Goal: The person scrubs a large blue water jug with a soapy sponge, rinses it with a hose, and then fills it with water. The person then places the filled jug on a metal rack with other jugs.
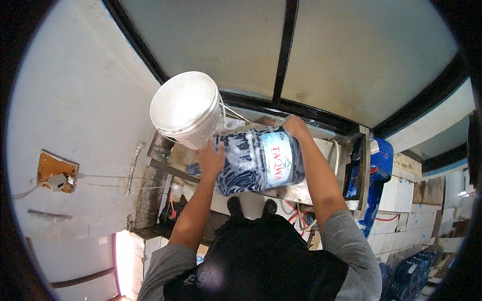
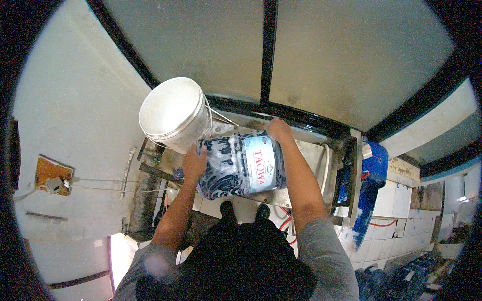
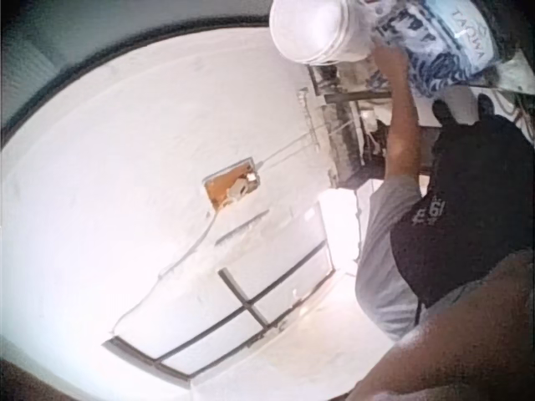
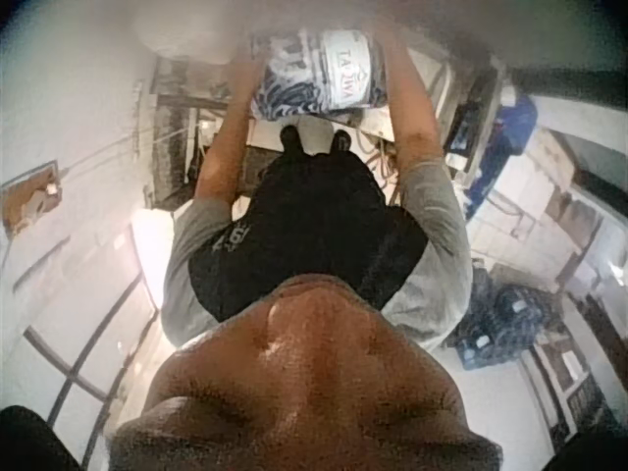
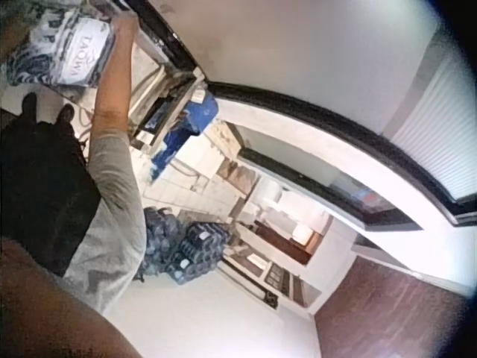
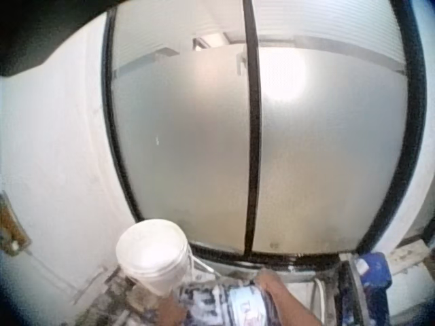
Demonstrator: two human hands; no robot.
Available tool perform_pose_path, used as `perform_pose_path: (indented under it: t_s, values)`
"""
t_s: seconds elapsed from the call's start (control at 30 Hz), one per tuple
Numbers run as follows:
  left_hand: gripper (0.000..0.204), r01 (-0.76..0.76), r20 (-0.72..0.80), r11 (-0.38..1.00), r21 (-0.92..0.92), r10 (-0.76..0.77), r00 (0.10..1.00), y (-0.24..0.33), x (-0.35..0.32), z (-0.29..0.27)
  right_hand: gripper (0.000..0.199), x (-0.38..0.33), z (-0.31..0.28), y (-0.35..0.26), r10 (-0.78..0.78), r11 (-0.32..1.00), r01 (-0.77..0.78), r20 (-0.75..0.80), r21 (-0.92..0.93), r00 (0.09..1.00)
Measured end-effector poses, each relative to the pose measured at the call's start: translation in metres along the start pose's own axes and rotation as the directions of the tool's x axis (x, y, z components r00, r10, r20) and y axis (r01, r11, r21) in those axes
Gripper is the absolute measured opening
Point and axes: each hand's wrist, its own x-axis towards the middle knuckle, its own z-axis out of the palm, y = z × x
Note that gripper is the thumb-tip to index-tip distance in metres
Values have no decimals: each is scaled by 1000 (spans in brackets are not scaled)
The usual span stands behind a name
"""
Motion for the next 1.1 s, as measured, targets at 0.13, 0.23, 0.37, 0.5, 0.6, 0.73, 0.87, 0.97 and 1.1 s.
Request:
perform_pose_path:
  t_s: [0.13,0.23,0.37,0.5,0.6,0.73,0.87,0.97,1.1]
  values:
    - [59,107,-35,994,21,-106,994,11,-5,-3,37,-48,6,-32,-122,991,118,-67,-62,990]
    - [56,62,-96,998,29,-59,994,0,-13,1,44,-97,34,-8,-509,860,482,-344,-167,789]
    - [54,-20,-154,1000,13,22,988,-5,-23,6,49,-46,-4,14,-150,989,149,-19,-24,989]
    - [53,32,-107,999,-11,-33,994,4,-29,-2,48,30,4,-5,-338,834,474,420,-281,842]
    - [52,51,-111,998,-42,-56,992,5,-29,2,48,2,40,-55,-164,952,219,251,-212,954]
    - [52,79,-123,996,-34,-82,989,0,-28,3,60,-110,60,-48,-565,822,566,-225,-70,794]
    - [50,80,-96,996,-40,-84,992,7,-23,-1,52,-84,15,-42,-335,927,297,-153,-228,930]
    - [49,60,-67,997,-47,-63,996,12,-12,-5,52,-39,11,-81,-35,990,69,262,-123,964]
    - [49,83,26,996,-24,-83,996,14,2,-12,52,-98,85,-113,-432,902,411,-256,-131,865]
